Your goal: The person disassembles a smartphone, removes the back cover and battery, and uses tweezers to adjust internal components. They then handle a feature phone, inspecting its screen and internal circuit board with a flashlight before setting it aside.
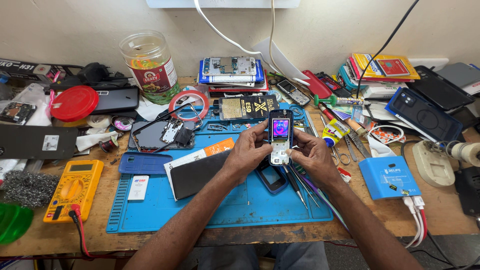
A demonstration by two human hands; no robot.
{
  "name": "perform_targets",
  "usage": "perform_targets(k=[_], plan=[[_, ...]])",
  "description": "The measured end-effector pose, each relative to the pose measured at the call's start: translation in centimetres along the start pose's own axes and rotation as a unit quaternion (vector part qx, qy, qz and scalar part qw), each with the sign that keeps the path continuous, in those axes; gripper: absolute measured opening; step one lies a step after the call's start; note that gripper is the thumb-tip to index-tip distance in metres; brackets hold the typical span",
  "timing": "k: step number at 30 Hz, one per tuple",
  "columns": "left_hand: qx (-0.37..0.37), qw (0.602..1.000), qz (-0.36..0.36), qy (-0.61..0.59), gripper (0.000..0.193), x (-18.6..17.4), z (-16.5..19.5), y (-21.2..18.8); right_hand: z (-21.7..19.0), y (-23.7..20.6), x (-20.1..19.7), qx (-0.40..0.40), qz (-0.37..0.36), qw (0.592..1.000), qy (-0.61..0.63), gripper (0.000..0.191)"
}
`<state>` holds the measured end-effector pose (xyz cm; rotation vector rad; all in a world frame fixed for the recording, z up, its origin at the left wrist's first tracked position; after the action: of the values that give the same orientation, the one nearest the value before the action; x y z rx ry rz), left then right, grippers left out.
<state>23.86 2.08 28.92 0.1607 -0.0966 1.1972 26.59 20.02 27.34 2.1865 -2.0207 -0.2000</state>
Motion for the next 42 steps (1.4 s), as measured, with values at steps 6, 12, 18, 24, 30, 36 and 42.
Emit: perform_targets(k=[6, 12, 18, 24, 30, 36, 42], plan=[[-0.012, 1.000, -0.001, 0.001, 0.069, -0.07, 0.24, -0.07, -0.02, 0.12, 0.11, -0.004, -0.005, 1.000, 0.003, 0.061], [-0.007, 1.000, -0.008, -0.005, 0.067, -0.04, 0.21, -0.10, -0.27, 0.10, 0.18, -0.003, -0.005, 1.000, -0.002, 0.061], [0.023, 1.000, -0.017, 0.006, 0.067, 0.12, 0.19, -0.09, -0.33, 0.03, 0.11, 0.002, 0.004, 1.000, -0.018, 0.060], [0.016, 0.998, 0.014, 0.051, 0.074, 0.22, 0.04, -0.18, -0.38, 0.01, 0.14, -0.004, 0.004, 1.000, -0.025, 0.060], [0.031, 0.999, 0.009, 0.043, 0.069, 0.18, 0.03, -0.26, -0.33, 0.00, 0.22, -0.008, 0.000, 1.000, -0.024, 0.060], [0.042, 0.999, 0.012, 0.017, 0.069, 0.35, -0.25, -0.30, -0.12, -0.05, 0.24, 0.001, 0.002, 0.999, -0.041, 0.060], [0.038, 0.999, 0.016, 0.028, 0.067, 0.38, -0.27, -0.18, -0.05, 0.13, 0.18, -0.010, -0.001, 1.000, -0.030, 0.059]])
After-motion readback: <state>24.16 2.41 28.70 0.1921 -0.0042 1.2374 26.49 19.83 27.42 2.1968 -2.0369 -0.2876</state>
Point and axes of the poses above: each hand's wrist, its own y-axis towards the middle knuckle, its own x-axis out of the palm, z = x × y, the point moved 4 cm from there along y, towards the middle knuckle, and after that the axes turned 7 degrees about z, right-handed, at the moved point
